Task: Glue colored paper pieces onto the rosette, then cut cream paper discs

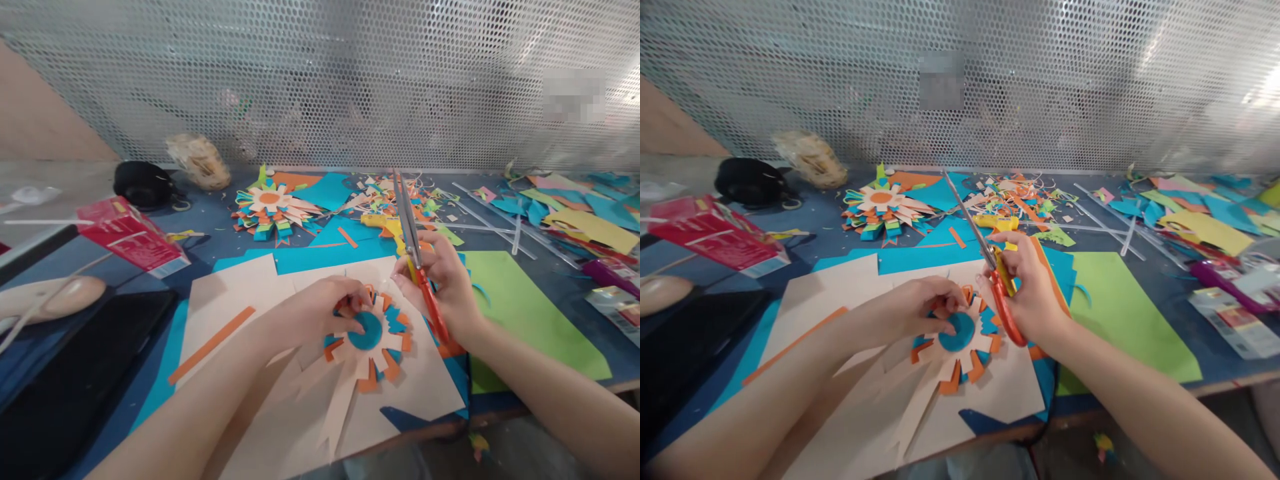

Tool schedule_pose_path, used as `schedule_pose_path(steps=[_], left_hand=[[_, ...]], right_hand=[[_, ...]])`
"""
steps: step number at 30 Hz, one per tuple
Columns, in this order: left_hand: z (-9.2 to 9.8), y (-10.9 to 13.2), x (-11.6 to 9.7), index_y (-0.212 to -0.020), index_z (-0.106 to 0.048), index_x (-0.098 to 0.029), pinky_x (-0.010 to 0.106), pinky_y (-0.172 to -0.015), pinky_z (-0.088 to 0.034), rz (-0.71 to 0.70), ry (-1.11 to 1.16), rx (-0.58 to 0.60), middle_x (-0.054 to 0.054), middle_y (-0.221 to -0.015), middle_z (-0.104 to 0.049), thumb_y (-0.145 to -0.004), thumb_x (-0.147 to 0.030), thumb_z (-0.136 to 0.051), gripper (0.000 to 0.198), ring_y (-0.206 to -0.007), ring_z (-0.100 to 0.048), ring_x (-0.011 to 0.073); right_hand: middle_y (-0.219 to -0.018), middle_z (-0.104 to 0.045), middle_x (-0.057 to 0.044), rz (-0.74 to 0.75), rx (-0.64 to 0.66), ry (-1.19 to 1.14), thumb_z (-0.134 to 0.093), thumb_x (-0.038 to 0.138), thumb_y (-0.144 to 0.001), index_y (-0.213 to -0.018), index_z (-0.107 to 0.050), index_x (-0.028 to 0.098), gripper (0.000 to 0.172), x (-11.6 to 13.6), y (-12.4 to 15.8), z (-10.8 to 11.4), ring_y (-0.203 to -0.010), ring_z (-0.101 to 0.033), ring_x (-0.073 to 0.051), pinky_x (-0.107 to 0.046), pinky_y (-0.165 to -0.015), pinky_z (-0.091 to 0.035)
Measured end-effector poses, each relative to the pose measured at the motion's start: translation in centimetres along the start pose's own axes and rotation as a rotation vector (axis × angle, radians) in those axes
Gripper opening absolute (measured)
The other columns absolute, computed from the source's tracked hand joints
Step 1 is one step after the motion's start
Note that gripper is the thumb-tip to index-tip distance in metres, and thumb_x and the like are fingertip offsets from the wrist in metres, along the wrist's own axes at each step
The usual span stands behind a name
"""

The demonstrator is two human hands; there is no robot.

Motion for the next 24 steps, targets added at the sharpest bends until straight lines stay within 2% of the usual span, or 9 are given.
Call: schedule_pose_path(steps=[6, 12, 17, 24], left_hand=[[0.1, 0.1, -0.5, -0.072, -0.052, -0.019, 0.021, -0.058, -0.037, -0.006, -0.040, -0.002, -0.003, -0.073, -0.053, -0.067, -0.020, -0.067, 0.016, -0.064, -0.047, 0.0114], [-0.3, 0.2, -1.9, -0.076, -0.055, -0.019, 0.023, -0.061, -0.037, -0.119, -0.198, 0.039, 0.001, -0.074, -0.055, -0.076, -0.023, -0.059, 0.005, -0.070, -0.050, 0.0149], [-0.4, 0.6, -2.8, -0.078, -0.055, -0.019, 0.026, -0.064, -0.036, -0.125, -0.352, 0.044, 0.002, -0.075, -0.055, -0.077, -0.020, -0.054, 0.002, -0.073, -0.049, 0.0169], [-0.3, 0.7, -2.6, -0.081, -0.058, -0.019, 0.025, -0.062, -0.036, -0.077, -0.274, 0.040, 0.002, -0.076, -0.056, -0.082, -0.029, -0.050, 0.014, -0.071, -0.050, 0.0162]], right_hand=[[-0.071, -0.058, 0.004, -0.019, 0.013, 0.038, -0.067, 0.021, -0.072, -0.104, -0.038, 0.027, 0.043, -0.2, 0.1, -0.2, -0.068, -0.062, -0.016, -0.031, -0.064, -0.050], [-0.064, -0.050, 0.006, -0.006, 0.037, 0.057, -0.066, 0.024, -0.074, -0.104, -0.037, 0.028, 0.042, 0.0, 0.1, -0.4, -0.061, -0.058, -0.016, -0.032, -0.059, -0.049], [-0.062, -0.046, 0.007, -0.018, 0.046, 0.068, -0.066, 0.024, -0.074, -0.106, -0.037, 0.028, 0.042, -0.2, 0.1, -0.5, -0.063, -0.056, -0.017, -0.033, -0.061, -0.048], [-0.062, -0.046, 0.007, 0.000, 0.040, 0.106, -0.066, 0.024, -0.074, -0.106, -0.038, 0.027, 0.043, -0.1, 0.2, -0.4, -0.063, -0.058, -0.017, -0.033, -0.063, -0.049]])
Point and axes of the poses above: each hand's wrist, its own y-axis away from the middle knuckle, its own z-axis out of the back of the hand, x = y × z, the point moved 10 cm from there along -y, towards the middle knuckle
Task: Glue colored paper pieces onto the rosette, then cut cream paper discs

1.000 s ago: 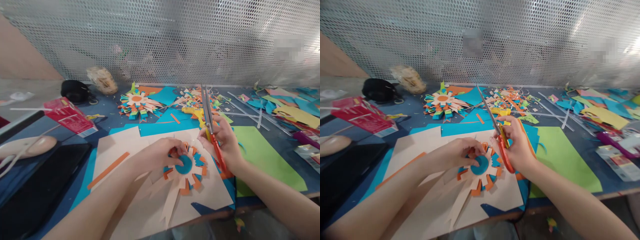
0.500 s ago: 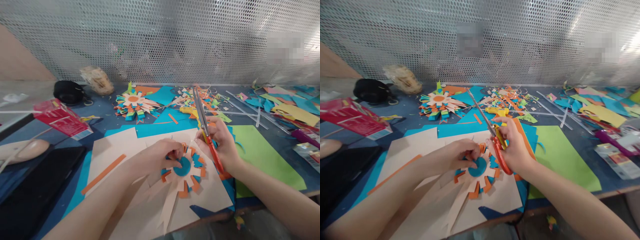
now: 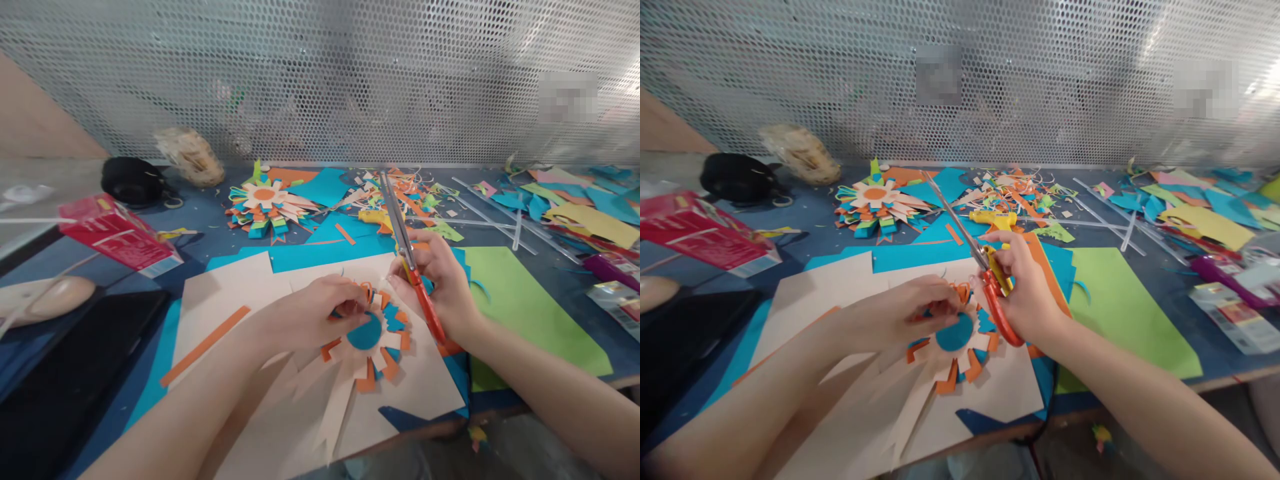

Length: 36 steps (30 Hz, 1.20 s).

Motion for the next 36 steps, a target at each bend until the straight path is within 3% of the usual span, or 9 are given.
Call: schedule_pose_path(steps=[5, 14, 18, 22, 29, 36], left_hand=[[-0.2, -0.1, 0.6, -0.072, -0.053, -0.020, 0.024, -0.059, -0.035, 0.042, -0.027, 0.007, -0.002, -0.072, -0.052, -0.068, -0.030, -0.066, 0.018, -0.070, -0.047, 0.0154], [-0.3, -0.1, 0.9, -0.075, -0.052, -0.020, 0.025, -0.061, -0.036, 0.047, -0.055, 0.002, -0.001, -0.075, -0.052, -0.068, -0.032, -0.066, 0.020, -0.071, -0.048, 0.0156], [0.0, 0.2, 0.9, -0.086, -0.053, -0.021, 0.026, -0.061, -0.039, 0.065, -0.006, -0.022, 0.000, -0.082, -0.051, -0.063, -0.048, -0.069, 0.039, -0.074, -0.049, 0.0165], [-0.1, 0.3, 1.1, -0.092, -0.052, -0.022, 0.027, -0.063, -0.040, 0.096, -0.016, -0.022, 0.001, -0.088, -0.051, -0.057, -0.049, -0.073, 0.050, -0.078, -0.050, 0.0183], [-0.2, 0.3, 1.2, -0.091, -0.055, -0.022, 0.027, -0.064, -0.040, 0.090, -0.019, -0.011, 0.001, -0.085, -0.052, -0.061, -0.045, -0.071, 0.041, -0.079, -0.050, 0.0191], [-0.2, -0.2, 1.4, -0.083, -0.052, -0.019, 0.024, -0.059, -0.039, 0.060, 0.240, -0.021, 0.000, -0.078, -0.053, -0.077, -0.041, -0.058, 0.023, -0.068, -0.048, 0.0130]], right_hand=[[-0.065, -0.049, 0.006, 0.011, 0.008, 0.002, -0.065, 0.022, -0.075, -0.106, -0.038, 0.027, 0.041, -0.2, -0.1, 0.0, -0.062, -0.057, -0.016, -0.032, -0.062, -0.048], [-0.062, -0.045, 0.007, 0.044, 0.015, -0.011, -0.067, 0.021, -0.075, -0.107, -0.039, 0.026, 0.044, -0.3, -0.1, -0.2, -0.061, -0.055, -0.015, -0.029, -0.060, -0.046], [-0.061, -0.044, 0.008, 0.046, 0.029, -0.020, -0.067, 0.020, -0.075, -0.108, -0.039, 0.027, 0.044, -0.3, -0.1, -0.3, -0.058, -0.054, -0.014, -0.030, -0.060, -0.046], [-0.062, -0.042, 0.008, 0.051, 0.012, -0.020, -0.067, 0.019, -0.074, -0.106, -0.039, 0.027, 0.043, -0.4, -0.1, -0.2, -0.059, -0.053, -0.014, -0.030, -0.061, -0.047], [-0.063, -0.046, 0.008, 0.040, 0.028, 0.015, -0.065, 0.015, -0.074, -0.107, -0.039, 0.027, 0.043, -0.3, 0.0, -0.4, -0.059, -0.054, -0.013, -0.030, -0.062, -0.047], [-0.063, -0.045, 0.008, 0.037, 0.025, 0.007, -0.065, 0.016, -0.074, -0.108, -0.039, 0.026, 0.044, -0.3, 0.0, -0.3, -0.059, -0.054, -0.013, -0.028, -0.062, -0.047]])
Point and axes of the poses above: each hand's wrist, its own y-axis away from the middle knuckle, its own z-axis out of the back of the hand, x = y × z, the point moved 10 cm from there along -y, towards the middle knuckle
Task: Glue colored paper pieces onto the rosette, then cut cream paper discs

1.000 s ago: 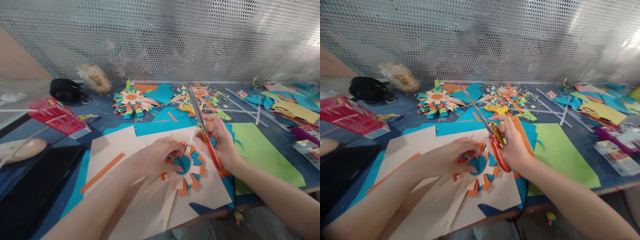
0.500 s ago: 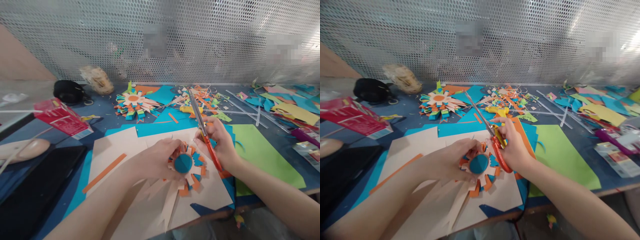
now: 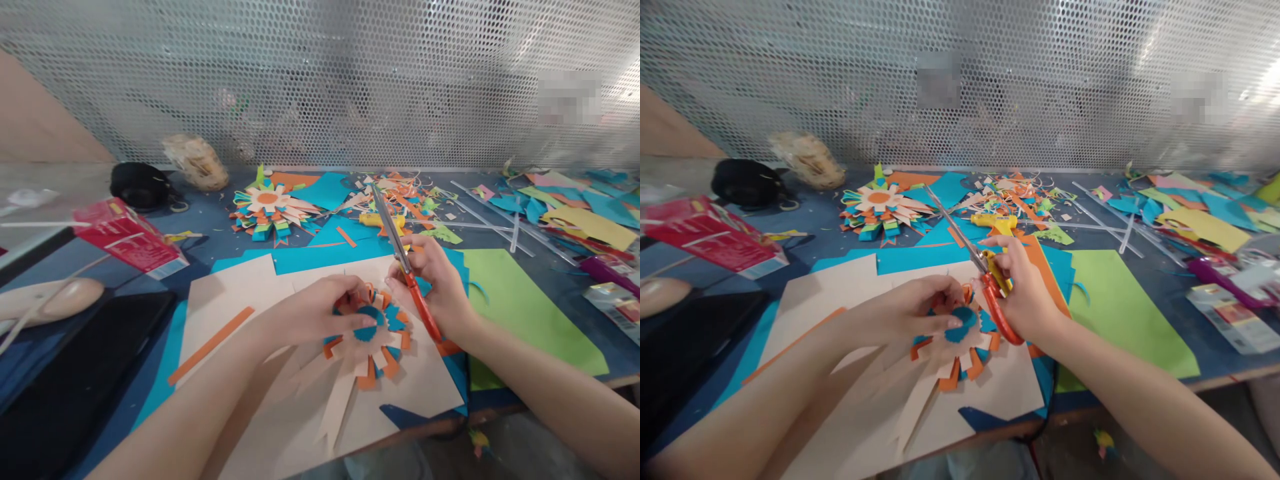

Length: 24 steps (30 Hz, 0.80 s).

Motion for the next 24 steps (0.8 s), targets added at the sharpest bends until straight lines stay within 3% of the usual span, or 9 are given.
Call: schedule_pose_path(steps=[4, 7, 15, 24], left_hand=[[0.2, -0.4, 1.1, -0.084, -0.048, -0.019, 0.023, -0.055, -0.039, 0.064, 0.200, -0.048, -0.001, -0.078, -0.053, -0.075, -0.040, -0.060, 0.026, -0.066, -0.049, 0.0118], [0.8, -0.5, 1.9, -0.080, -0.049, -0.019, 0.022, -0.050, -0.036, 0.101, 0.210, -0.126, -0.003, -0.073, -0.052, -0.073, -0.040, -0.062, 0.026, -0.059, -0.046, 0.0099], [3.6, -0.5, 1.5, -0.079, -0.050, -0.019, 0.023, -0.050, -0.039, 0.039, 0.207, -0.418, -0.003, -0.067, -0.054, -0.067, -0.037, -0.067, 0.027, -0.054, -0.046, 0.0093], [4.9, -0.1, 1.4, -0.077, -0.051, -0.018, 0.024, -0.056, -0.043, -0.012, 0.270, -0.590, -0.003, -0.069, -0.052, -0.068, -0.039, -0.067, 0.028, -0.059, -0.051, 0.0103]], right_hand=[[-0.064, -0.047, 0.007, 0.007, 0.001, -0.014, -0.066, 0.016, -0.074, -0.107, -0.039, 0.027, 0.044, 0.1, 0.0, -0.1, -0.061, -0.054, -0.013, -0.028, -0.060, -0.046], [-0.064, -0.047, 0.007, -0.015, 0.013, -0.027, -0.066, 0.017, -0.074, -0.108, -0.038, 0.027, 0.045, -0.1, 0.0, -0.2, -0.061, -0.054, -0.014, -0.029, -0.060, -0.046], [-0.077, -0.054, 0.003, -0.054, 0.085, -0.087, -0.069, 0.023, -0.073, -0.109, -0.037, 0.024, 0.048, -0.8, -0.2, -1.2, -0.060, -0.054, -0.012, -0.028, -0.060, -0.046], [-0.077, -0.055, 0.003, -0.094, 0.140, -0.140, -0.072, 0.031, -0.068, -0.107, -0.036, 0.023, 0.054, -1.9, -0.7, -2.4, -0.067, -0.059, -0.014, -0.030, -0.065, -0.048]])
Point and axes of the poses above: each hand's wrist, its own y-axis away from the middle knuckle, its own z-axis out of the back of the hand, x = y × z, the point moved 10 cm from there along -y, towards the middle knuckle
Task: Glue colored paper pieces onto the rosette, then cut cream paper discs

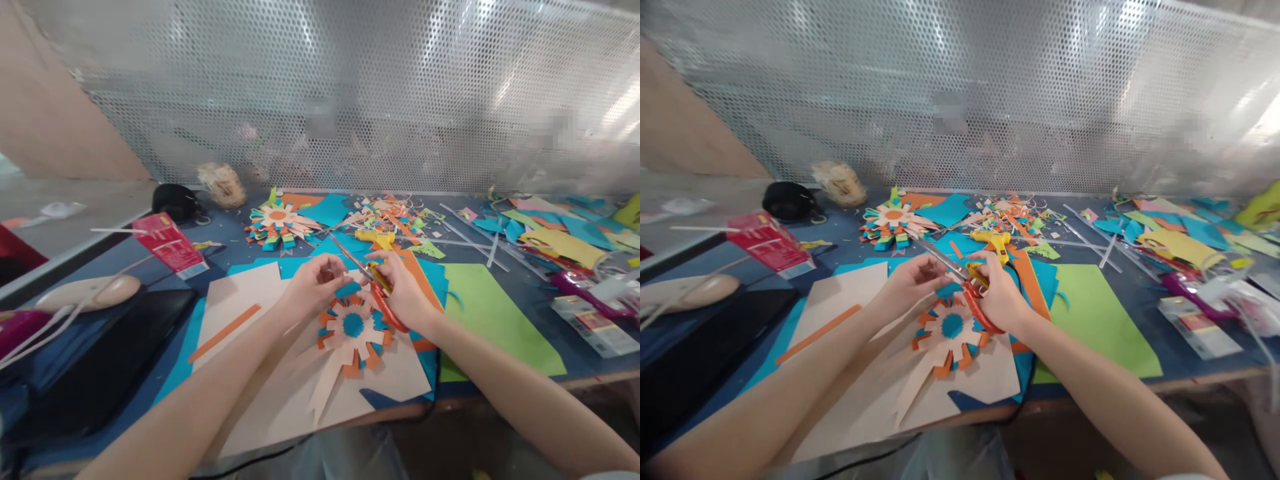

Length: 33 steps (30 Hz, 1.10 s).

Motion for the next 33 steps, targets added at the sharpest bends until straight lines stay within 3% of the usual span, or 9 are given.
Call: schedule_pose_path(steps=[6, 10, 14, 18, 21, 24, 29, 31, 33], left_hand=[[-0.2, 0.3, -1.8, -0.074, -0.050, -0.017, 0.025, -0.063, -0.046, -0.019, 0.125, -0.083, -0.002, -0.076, -0.053, -0.065, -0.044, -0.068, 0.033, -0.068, -0.052, 0.0112], [-1.1, 0.1, -1.2, -0.078, -0.049, -0.018, 0.022, -0.058, -0.045, 0.059, 0.223, -0.066, -0.003, -0.074, -0.050, -0.068, -0.052, -0.065, 0.039, -0.067, -0.051, 0.0100], [-1.7, 0.1, -1.1, -0.084, -0.051, -0.017, 0.022, -0.050, -0.045, 0.134, 0.289, 0.009, -0.001, -0.076, -0.052, -0.072, -0.059, -0.056, 0.044, -0.071, -0.059, 0.0138], [-2.0, 0.3, -1.1, -0.083, -0.055, -0.017, 0.025, -0.049, -0.048, 0.141, 0.317, 0.097, 0.001, -0.078, -0.060, -0.063, -0.053, -0.068, 0.044, -0.069, -0.063, 0.0171], [-1.7, 0.5, -0.6, -0.082, -0.058, -0.017, 0.027, -0.053, -0.050, 0.094, 0.246, 0.116, 0.001, -0.076, -0.064, -0.061, -0.043, -0.073, 0.036, -0.061, -0.061, 0.0136], [-1.3, 1.2, -0.6, -0.074, -0.061, -0.017, 0.029, -0.059, -0.051, -0.002, 0.104, 0.131, 0.002, -0.074, -0.067, -0.068, -0.038, -0.068, 0.023, -0.062, -0.062, 0.0147], [-1.9, 3.9, -4.4, -0.072, -0.067, -0.020, 0.033, -0.081, -0.048, -0.426, -0.262, 0.262, 0.008, -0.080, -0.070, -0.082, -0.027, -0.054, 0.018, -0.085, -0.062, 0.0197], [-1.6, 4.2, -4.7, -0.077, -0.067, -0.020, 0.033, -0.082, -0.047, -0.456, -0.357, 0.230, 0.008, -0.082, -0.070, -0.083, -0.026, -0.052, 0.017, -0.086, -0.062, 0.0198], [-0.6, 3.7, -4.0, -0.089, -0.065, -0.021, 0.032, -0.082, -0.047, -0.354, -0.426, 0.119, 0.008, -0.090, -0.070, -0.083, -0.030, -0.053, 0.016, -0.089, -0.061, 0.0202]], right_hand=[[-0.071, -0.054, 0.005, 0.004, -0.042, -0.108, -0.074, 0.029, -0.061, -0.103, -0.038, 0.023, 0.055, -0.1, -0.4, 0.4, -0.064, -0.059, -0.015, -0.028, -0.060, -0.048], [-0.069, -0.053, 0.005, 0.029, -0.088, -0.118, -0.070, 0.035, -0.064, -0.101, -0.037, 0.024, 0.051, -0.4, -1.0, 1.3, -0.064, -0.059, -0.016, -0.030, -0.060, -0.048], [-0.074, -0.053, 0.004, 0.061, -0.101, -0.115, -0.070, 0.035, -0.065, -0.101, -0.036, 0.025, 0.050, -0.4, -1.8, 2.1, -0.068, -0.058, -0.016, -0.031, -0.064, -0.048], [-0.076, -0.054, 0.003, 0.080, -0.012, -0.094, -0.069, 0.031, -0.066, -0.103, -0.038, 0.025, 0.048, -0.2, -1.8, 1.7, -0.069, -0.059, -0.016, -0.030, -0.065, -0.049], [-0.077, -0.056, 0.002, 0.082, 0.083, -0.060, -0.071, 0.024, -0.065, -0.106, -0.040, 0.025, 0.052, -0.2, -1.1, 1.0, -0.070, -0.061, -0.016, -0.030, -0.066, -0.049], [-0.082, -0.058, 0.000, 0.067, 0.137, -0.039, -0.067, 0.019, -0.068, -0.111, -0.038, 0.025, 0.053, -0.7, -0.5, 0.7, -0.070, -0.061, -0.014, -0.030, -0.067, -0.050], [-0.082, -0.061, 0.000, 0.105, 0.088, -0.052, -0.064, 0.014, -0.070, -0.114, -0.036, 0.027, 0.053, -1.1, -0.2, 2.0, -0.070, -0.061, -0.013, -0.029, -0.067, -0.050], [-0.082, -0.062, 0.000, 0.071, 0.093, -0.066, -0.063, 0.012, -0.069, -0.111, -0.038, 0.027, 0.052, -1.5, -0.2, 2.1, -0.069, -0.062, -0.014, -0.028, -0.064, -0.050], [-0.088, -0.064, -0.003, 0.043, 0.139, -0.085, -0.063, 0.010, -0.067, -0.111, -0.039, 0.026, 0.053, -1.7, 0.0, 1.7, -0.076, -0.064, -0.015, -0.028, -0.068, -0.051]])
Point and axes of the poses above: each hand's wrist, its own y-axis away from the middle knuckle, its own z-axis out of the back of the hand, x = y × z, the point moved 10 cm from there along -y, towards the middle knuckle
